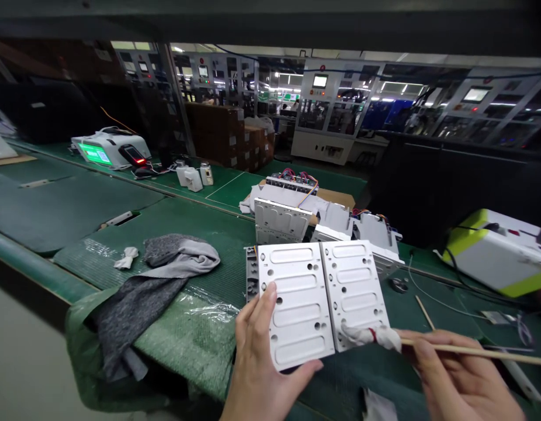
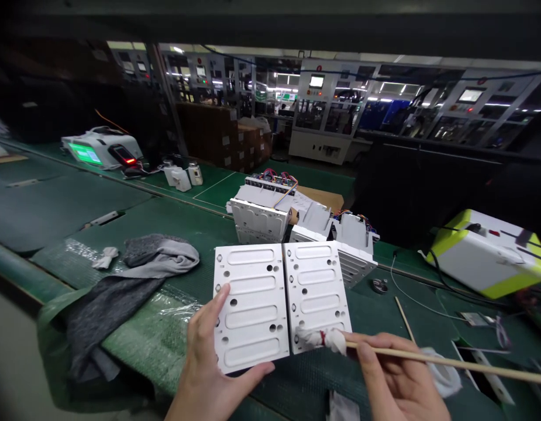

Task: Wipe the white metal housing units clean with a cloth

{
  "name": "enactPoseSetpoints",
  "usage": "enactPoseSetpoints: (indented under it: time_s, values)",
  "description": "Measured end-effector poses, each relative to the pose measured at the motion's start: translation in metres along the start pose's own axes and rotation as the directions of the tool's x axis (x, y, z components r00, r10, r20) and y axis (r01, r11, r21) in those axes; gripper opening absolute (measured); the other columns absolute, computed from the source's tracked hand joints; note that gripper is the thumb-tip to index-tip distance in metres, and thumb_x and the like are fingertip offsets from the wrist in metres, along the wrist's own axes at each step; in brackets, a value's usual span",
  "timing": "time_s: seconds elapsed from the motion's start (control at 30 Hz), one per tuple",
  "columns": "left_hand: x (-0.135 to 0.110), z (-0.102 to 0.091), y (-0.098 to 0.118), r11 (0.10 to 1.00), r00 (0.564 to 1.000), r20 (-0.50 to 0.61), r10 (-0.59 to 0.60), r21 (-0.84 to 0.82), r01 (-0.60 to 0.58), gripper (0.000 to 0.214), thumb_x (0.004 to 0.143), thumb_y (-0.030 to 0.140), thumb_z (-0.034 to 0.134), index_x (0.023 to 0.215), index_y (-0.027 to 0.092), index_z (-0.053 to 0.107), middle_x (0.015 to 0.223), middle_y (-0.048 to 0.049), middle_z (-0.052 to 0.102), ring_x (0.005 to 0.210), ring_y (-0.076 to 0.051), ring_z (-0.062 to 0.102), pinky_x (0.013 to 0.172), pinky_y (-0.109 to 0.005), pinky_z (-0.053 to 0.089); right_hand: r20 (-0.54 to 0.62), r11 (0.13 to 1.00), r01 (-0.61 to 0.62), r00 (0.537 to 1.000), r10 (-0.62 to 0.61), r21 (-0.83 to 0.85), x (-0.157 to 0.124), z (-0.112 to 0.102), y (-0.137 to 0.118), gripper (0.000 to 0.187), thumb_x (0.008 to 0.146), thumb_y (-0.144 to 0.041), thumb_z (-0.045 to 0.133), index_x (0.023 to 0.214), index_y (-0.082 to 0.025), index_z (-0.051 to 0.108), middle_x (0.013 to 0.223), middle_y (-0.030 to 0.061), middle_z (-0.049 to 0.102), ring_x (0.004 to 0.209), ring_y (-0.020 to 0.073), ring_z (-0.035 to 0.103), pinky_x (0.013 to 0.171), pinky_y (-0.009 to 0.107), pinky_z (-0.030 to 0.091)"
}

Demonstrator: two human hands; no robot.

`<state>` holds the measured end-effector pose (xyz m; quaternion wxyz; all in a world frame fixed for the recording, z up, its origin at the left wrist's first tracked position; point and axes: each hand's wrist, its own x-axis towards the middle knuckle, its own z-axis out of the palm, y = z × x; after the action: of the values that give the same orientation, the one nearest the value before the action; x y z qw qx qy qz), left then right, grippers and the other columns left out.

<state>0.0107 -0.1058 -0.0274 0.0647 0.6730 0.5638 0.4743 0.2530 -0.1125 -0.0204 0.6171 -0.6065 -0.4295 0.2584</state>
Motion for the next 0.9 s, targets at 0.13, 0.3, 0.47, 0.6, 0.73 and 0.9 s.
enactPoseSetpoints:
  time_s: [0.13, 0.3, 0.47, 0.6, 0.73, 0.9]
  values:
    - [-0.001, -0.001, -0.002, 0.999, 1.0, 0.007, 0.029, 0.013, -0.03, 0.116, 0.057, 0.008, 0.085, 0.151, 0.025, 0.018, 0.145, -0.0151, 0.043, 0.127, -0.032, 0.044, 0.102, -0.048, 0.048, 0.113, 1.0, 0.019, 0.993, -0.016, -0.02, -0.005, 0.02, -0.004, 0.03, 0.073, -0.039, 0.079, 0.088, -0.021, 0.06, 0.08, 0.007, 0.076, 0.076, 0.0226, 0.075, 0.065, 0.021, 0.061]
    - [0.002, -0.002, -0.004, 1.0, 0.999, 0.03, 0.03, 0.004, -0.031, 0.114, 0.062, 0.008, 0.084, 0.151, 0.028, 0.016, 0.147, -0.0141, 0.04, 0.127, -0.031, 0.044, 0.103, -0.05, 0.047, 0.142, 1.0, 0.02, 0.99, -0.021, 0.005, -0.005, 0.034, -0.005, 0.027, 0.076, -0.038, 0.076, 0.088, -0.02, 0.059, 0.078, 0.0069, 0.076, 0.071, 0.02, 0.075, 0.061, 0.021, 0.06]
    - [0.003, 0.0, -0.004, 1.0, 1.0, 0.014, 0.027, 0.0, -0.027, 0.114, 0.061, 0.01, 0.085, 0.151, 0.027, 0.018, 0.145, -0.0141, 0.041, 0.128, -0.03, 0.044, 0.103, -0.047, 0.048, 0.185, 0.996, -0.009, 0.983, -0.008, 0.091, -0.025, 0.07, -0.021, 0.023, 0.08, -0.039, 0.072, 0.084, -0.022, 0.058, 0.075, 0.0062, 0.075, 0.069, 0.0196, 0.074, 0.059, 0.023, 0.061]
    - [0.003, 0.0, -0.003, 1.0, 1.0, 0.004, 0.025, 0.005, -0.025, 0.11, 0.065, 0.012, 0.084, 0.151, 0.026, 0.018, 0.145, -0.015, 0.04, 0.128, -0.03, 0.043, 0.103, -0.047, 0.048, 0.208, 0.993, -0.025, 0.978, 0.001, 0.112, -0.031, 0.081, -0.031, 0.02, 0.083, -0.04, 0.069, 0.085, -0.023, 0.059, 0.078, 0.0047, 0.074, 0.072, 0.0185, 0.073, 0.059, 0.022, 0.059]
    - [0.003, 0.0, -0.002, 1.0, 1.0, 0.03, -0.003, 0.004, 0.002, 0.114, 0.06, 0.009, 0.086, 0.151, 0.025, 0.018, 0.142, -0.0146, 0.042, 0.128, -0.029, 0.044, 0.102, -0.045, 0.048, 0.184, 0.997, 0.082, 0.979, -0.082, 0.01, -0.012, 0.061, -0.03, 0.022, 0.076, -0.036, 0.076, 0.084, -0.022, 0.06, 0.074, 0.0028, 0.073, 0.064, 0.0168, 0.072, 0.056, 0.019, 0.058]
    - [0.001, 0.003, -0.002, 0.997, 0.997, -0.024, 0.067, 0.023, -0.067, 0.104, 0.069, 0.015, 0.082, 0.151, 0.023, 0.019, 0.145, -0.0148, 0.041, 0.129, -0.029, 0.042, 0.105, -0.046, 0.044, 0.266, 0.998, 0.052, 0.962, -0.063, 0.046, -0.02, 0.074, -0.04, 0.018, 0.081, -0.036, 0.071, 0.083, -0.023, 0.06, 0.073, 0.0021, 0.07, 0.068, 0.0162, 0.072, 0.057, 0.019, 0.058]
